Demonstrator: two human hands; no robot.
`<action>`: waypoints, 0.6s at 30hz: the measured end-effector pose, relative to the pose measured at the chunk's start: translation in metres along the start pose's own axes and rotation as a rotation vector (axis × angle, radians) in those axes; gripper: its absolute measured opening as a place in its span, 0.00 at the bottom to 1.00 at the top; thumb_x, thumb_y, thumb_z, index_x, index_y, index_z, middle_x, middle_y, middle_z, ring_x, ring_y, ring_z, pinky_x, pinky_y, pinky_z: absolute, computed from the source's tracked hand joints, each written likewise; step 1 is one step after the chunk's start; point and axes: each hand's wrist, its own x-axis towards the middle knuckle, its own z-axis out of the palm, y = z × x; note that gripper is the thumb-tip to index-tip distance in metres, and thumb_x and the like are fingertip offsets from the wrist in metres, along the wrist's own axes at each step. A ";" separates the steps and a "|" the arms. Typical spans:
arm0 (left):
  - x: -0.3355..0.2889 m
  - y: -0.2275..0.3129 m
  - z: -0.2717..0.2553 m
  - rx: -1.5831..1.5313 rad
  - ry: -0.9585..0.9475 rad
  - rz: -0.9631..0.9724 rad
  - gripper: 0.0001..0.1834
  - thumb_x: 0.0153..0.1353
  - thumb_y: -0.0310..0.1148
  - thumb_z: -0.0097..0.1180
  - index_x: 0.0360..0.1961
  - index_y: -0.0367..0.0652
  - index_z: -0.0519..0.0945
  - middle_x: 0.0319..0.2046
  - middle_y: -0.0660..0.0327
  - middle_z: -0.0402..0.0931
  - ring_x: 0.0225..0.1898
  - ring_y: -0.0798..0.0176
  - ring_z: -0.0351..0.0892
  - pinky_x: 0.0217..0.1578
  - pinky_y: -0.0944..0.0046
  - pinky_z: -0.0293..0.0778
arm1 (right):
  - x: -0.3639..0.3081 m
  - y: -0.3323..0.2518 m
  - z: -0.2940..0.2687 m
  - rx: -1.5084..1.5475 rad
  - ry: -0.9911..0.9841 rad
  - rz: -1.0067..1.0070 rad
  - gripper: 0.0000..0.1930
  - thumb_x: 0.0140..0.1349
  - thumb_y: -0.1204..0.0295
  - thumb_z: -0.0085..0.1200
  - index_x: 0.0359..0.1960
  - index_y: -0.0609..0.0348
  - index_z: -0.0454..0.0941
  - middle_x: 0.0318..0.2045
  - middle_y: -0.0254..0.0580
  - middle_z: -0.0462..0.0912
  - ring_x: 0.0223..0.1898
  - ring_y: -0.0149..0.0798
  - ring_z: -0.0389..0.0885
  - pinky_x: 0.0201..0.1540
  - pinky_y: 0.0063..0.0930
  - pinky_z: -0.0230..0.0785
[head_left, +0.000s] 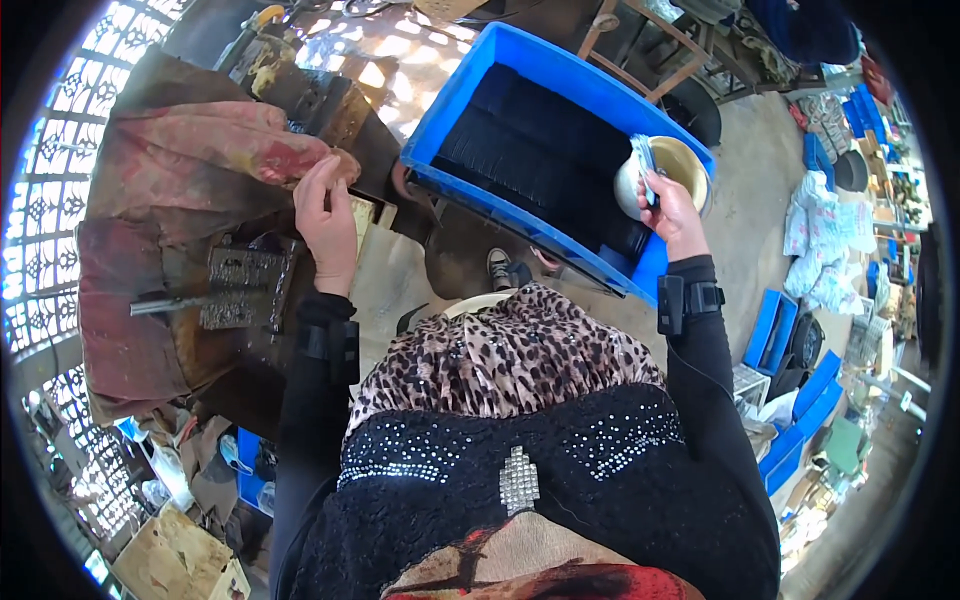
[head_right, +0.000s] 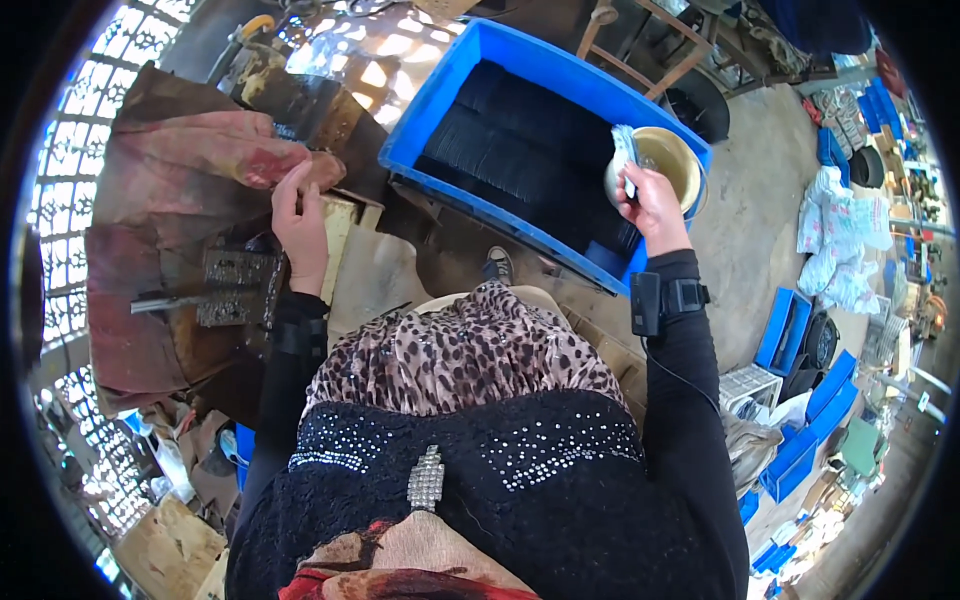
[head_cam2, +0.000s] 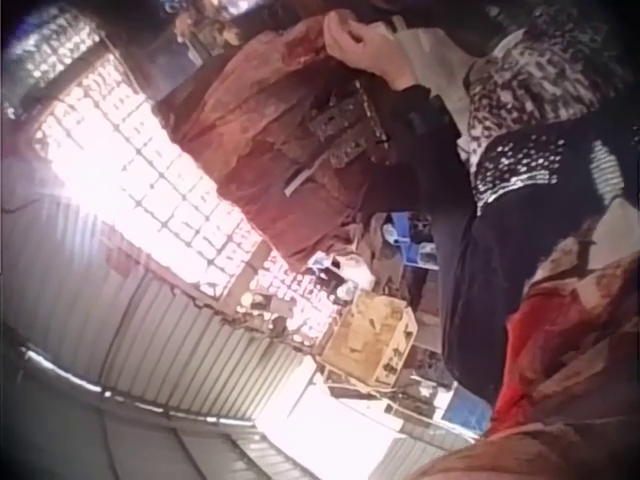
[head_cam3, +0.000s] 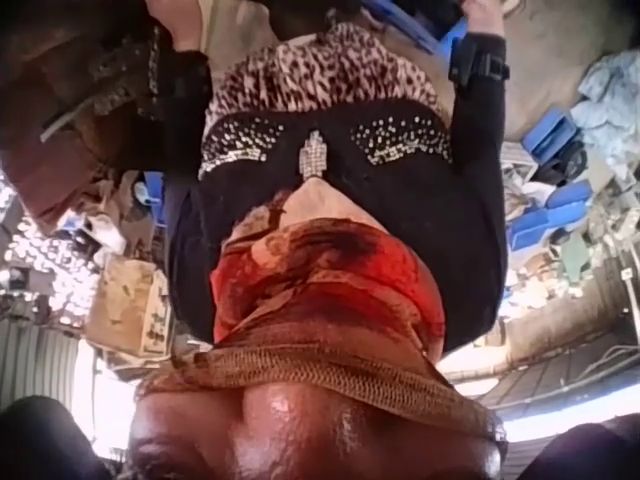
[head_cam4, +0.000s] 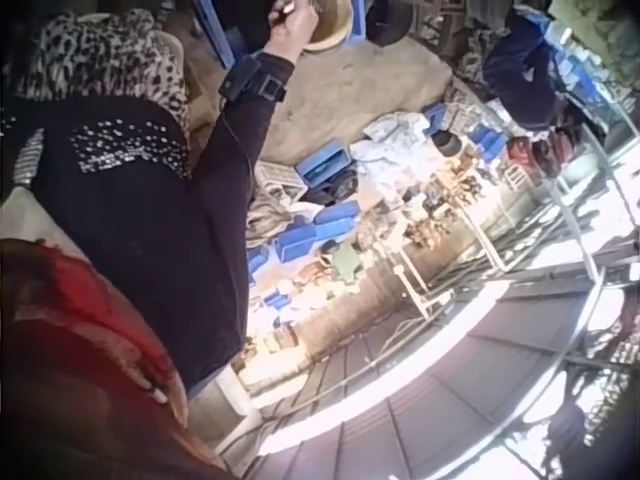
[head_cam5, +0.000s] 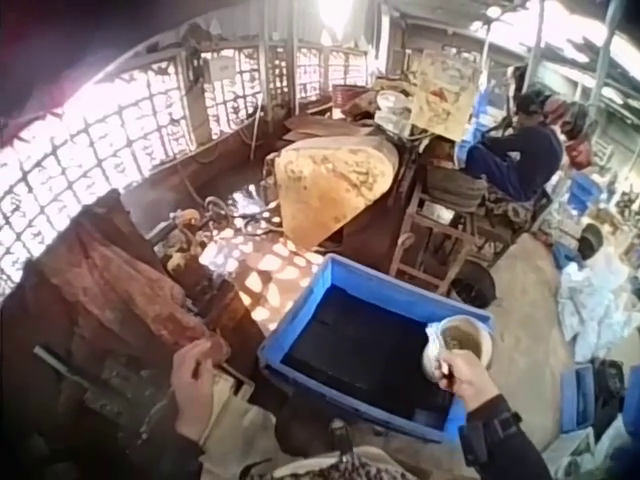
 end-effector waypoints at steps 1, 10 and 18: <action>0.001 0.001 -0.002 -0.014 0.001 -0.019 0.14 0.59 0.20 0.55 0.48 0.38 0.80 0.48 0.54 0.79 0.52 0.52 0.76 0.55 0.57 0.70 | 0.003 -0.002 0.015 0.018 -0.089 -0.049 0.10 0.67 0.61 0.55 0.34 0.54 0.76 0.24 0.29 0.77 0.22 0.24 0.75 0.20 0.18 0.63; -0.018 0.021 -0.052 0.246 -0.038 -0.001 0.16 0.60 0.21 0.54 0.50 0.39 0.79 0.51 0.54 0.77 0.54 0.51 0.73 0.57 0.55 0.67 | 0.097 0.015 0.168 0.001 -0.316 0.230 0.09 0.69 0.64 0.50 0.34 0.55 0.75 0.23 0.33 0.78 0.21 0.29 0.77 0.20 0.27 0.68; -0.052 0.048 -0.050 0.418 -0.071 -0.176 0.19 0.61 0.23 0.55 0.54 0.39 0.77 0.54 0.52 0.74 0.57 0.48 0.71 0.59 0.54 0.65 | 0.133 0.036 0.233 0.020 0.011 0.249 0.14 0.72 0.60 0.44 0.32 0.53 0.72 0.23 0.37 0.76 0.21 0.36 0.76 0.20 0.33 0.68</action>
